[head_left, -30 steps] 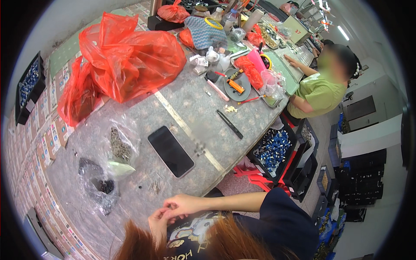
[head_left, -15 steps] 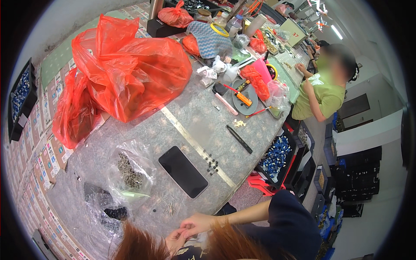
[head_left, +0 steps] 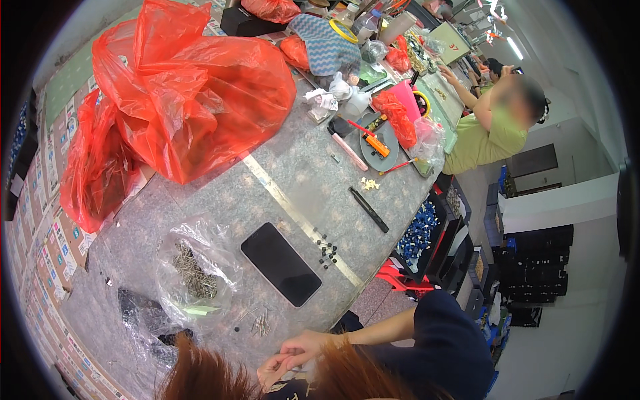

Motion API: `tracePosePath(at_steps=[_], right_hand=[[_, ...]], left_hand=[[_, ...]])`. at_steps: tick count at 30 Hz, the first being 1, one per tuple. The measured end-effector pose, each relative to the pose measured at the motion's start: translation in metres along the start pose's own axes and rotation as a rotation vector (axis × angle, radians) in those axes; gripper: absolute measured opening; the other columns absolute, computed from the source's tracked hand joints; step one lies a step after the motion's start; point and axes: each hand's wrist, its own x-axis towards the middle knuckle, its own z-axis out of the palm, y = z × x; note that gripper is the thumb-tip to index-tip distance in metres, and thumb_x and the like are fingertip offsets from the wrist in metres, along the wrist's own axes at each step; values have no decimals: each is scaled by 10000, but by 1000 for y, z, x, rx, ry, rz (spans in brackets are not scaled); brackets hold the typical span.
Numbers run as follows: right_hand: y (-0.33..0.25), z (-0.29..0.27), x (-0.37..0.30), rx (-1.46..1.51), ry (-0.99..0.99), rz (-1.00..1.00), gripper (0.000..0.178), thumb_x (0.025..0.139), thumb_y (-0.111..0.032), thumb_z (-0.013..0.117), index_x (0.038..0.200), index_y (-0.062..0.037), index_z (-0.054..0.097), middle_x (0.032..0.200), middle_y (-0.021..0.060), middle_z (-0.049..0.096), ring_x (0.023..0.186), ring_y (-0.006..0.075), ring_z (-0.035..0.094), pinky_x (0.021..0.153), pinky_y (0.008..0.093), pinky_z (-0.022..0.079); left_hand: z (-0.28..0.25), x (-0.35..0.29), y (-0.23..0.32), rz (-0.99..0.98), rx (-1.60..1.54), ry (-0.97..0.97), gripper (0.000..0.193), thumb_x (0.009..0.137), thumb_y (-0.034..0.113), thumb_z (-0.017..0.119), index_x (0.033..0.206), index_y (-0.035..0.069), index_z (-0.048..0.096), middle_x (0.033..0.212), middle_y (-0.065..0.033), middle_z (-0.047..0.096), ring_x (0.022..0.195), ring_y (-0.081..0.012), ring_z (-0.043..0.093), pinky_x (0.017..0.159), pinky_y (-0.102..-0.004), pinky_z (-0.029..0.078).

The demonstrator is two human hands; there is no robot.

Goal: Assembling small black plastic components with metal pins at a workbench.

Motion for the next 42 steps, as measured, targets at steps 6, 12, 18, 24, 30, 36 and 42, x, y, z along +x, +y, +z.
tracePosePath(at_steps=[6, 12, 18, 24, 30, 36, 42], right_hand=[[5, 0, 2, 1, -5, 7, 335, 753, -304, 612, 963, -53, 538, 834, 77, 618, 757, 164, 595, 655, 269, 450], [1, 0, 2, 3, 10, -7, 328, 757, -313, 608, 949, -57, 537, 812, 66, 617, 736, 153, 591, 638, 267, 447], [4, 1, 2, 44, 2, 12, 326, 754, -317, 611, 938, -59, 534, 798, 59, 616, 722, 149, 588, 628, 267, 443], [1, -4, 2, 1, 26, 29, 327, 749, -309, 617, 936, -53, 536, 794, 60, 617, 723, 144, 589, 631, 264, 446], [-5, -3, -2, -29, 76, -50, 315, 749, -270, 621, 946, -39, 535, 791, 60, 616, 722, 125, 585, 629, 251, 449], [-16, 2, -16, -55, 57, -93, 325, 786, -225, 584, 1015, -12, 496, 773, 51, 593, 703, 84, 560, 607, 220, 440], [-6, 12, -14, 216, 39, -233, 251, 867, -141, 445, 1082, -14, 478, 776, 22, 550, 676, 86, 518, 623, 214, 426]], left_hand=[[-16, 14, -30, 58, 12, -22, 129, 763, 6, 587, 877, -54, 586, 829, -84, 601, 734, -112, 559, 679, -224, 451], [-5, 4, -6, 65, 74, -16, 127, 755, 19, 599, 860, -53, 595, 801, -57, 597, 702, -94, 541, 651, -215, 442], [6, -2, 9, -5, -20, -23, 120, 753, 17, 600, 849, -53, 594, 796, -63, 598, 698, -100, 545, 654, -225, 445], [7, 2, 25, -33, -98, -110, 115, 759, 5, 587, 856, -54, 587, 812, -76, 600, 711, -111, 555, 659, -229, 452], [24, -3, 33, 52, -23, -12, 112, 786, 53, 571, 859, -32, 588, 730, -79, 601, 642, -110, 568, 565, -191, 462], [24, -9, 26, 185, 35, 32, 71, 789, 29, 536, 825, -27, 562, 666, -81, 587, 554, -111, 547, 525, -202, 450], [29, -34, 22, 345, -172, 8, 121, 785, 5, 495, 902, -27, 505, 710, -89, 557, 591, -121, 525, 530, -218, 427]])
